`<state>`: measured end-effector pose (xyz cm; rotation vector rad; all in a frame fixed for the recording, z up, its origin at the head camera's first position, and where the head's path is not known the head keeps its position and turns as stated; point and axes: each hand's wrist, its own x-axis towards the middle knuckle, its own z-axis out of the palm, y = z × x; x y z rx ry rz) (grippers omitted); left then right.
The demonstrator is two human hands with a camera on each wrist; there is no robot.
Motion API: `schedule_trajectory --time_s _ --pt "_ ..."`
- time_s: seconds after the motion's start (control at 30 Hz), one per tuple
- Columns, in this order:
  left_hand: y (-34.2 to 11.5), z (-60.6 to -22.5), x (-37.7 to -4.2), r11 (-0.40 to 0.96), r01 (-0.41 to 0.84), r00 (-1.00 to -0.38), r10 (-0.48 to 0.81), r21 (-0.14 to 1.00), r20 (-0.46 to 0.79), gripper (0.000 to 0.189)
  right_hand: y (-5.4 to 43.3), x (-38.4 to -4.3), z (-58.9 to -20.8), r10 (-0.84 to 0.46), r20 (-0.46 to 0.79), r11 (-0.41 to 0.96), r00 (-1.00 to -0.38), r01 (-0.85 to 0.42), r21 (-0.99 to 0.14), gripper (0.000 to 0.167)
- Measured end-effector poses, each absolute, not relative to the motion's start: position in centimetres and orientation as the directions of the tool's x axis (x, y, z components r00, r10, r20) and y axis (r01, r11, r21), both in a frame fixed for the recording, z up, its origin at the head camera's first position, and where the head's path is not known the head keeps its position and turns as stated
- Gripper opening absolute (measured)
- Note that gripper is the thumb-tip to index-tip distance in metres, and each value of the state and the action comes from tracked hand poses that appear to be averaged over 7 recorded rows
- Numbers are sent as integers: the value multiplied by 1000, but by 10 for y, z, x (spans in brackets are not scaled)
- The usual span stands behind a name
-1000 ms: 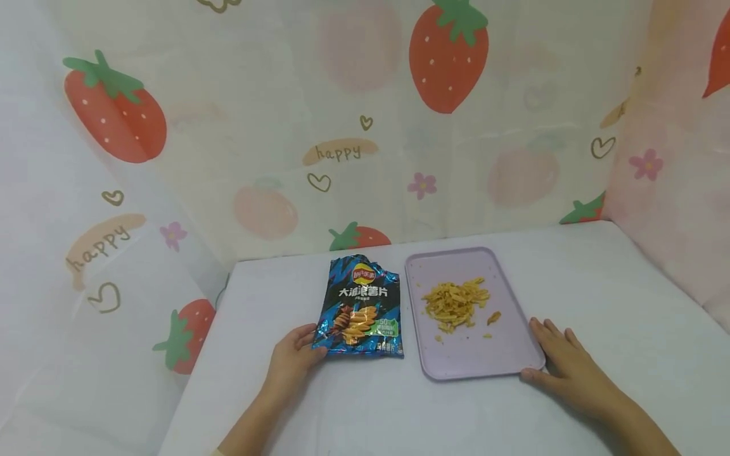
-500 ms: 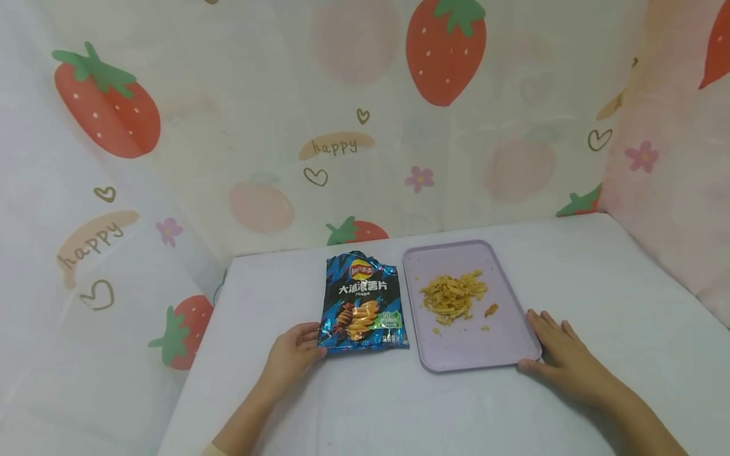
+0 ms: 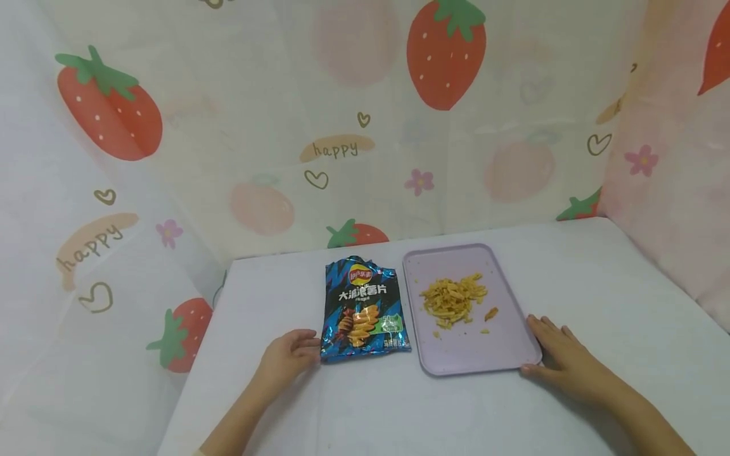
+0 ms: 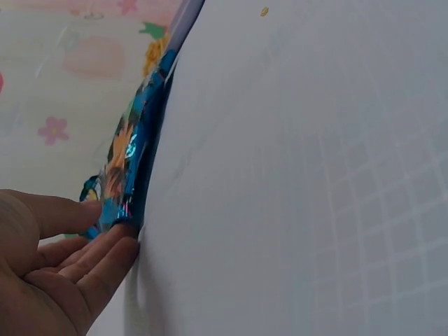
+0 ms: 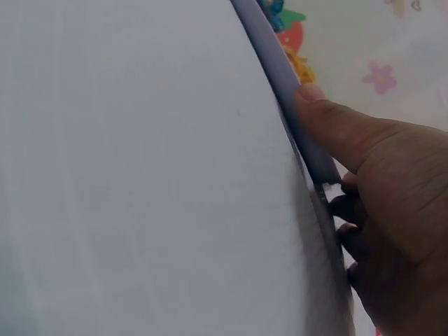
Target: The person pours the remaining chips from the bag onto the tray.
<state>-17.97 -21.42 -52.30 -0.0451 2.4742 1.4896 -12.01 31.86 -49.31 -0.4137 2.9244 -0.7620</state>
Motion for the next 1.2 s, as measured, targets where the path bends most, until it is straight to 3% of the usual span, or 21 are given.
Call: schedule_trajectory --time_s 0.33,0.67,1.0,1.2 --pt "-222 -521 -175 509 -152 -961 123 847 -247 42 326 -113 -482 -270 -103 850 -957 -186 -494 89" --pt "-222 -500 -171 580 -88 -960 167 810 -224 31 333 -110 -471 -402 66 887 -913 -406 -218 64" --pt "-225 -488 -178 720 62 -954 247 692 -171 27 339 -108 -466 -614 302 768 -729 -640 19 49" --pt "-229 -484 -177 815 139 -930 302 562 -208 29 346 -109 -464 -686 318 706 -655 -704 75 38"
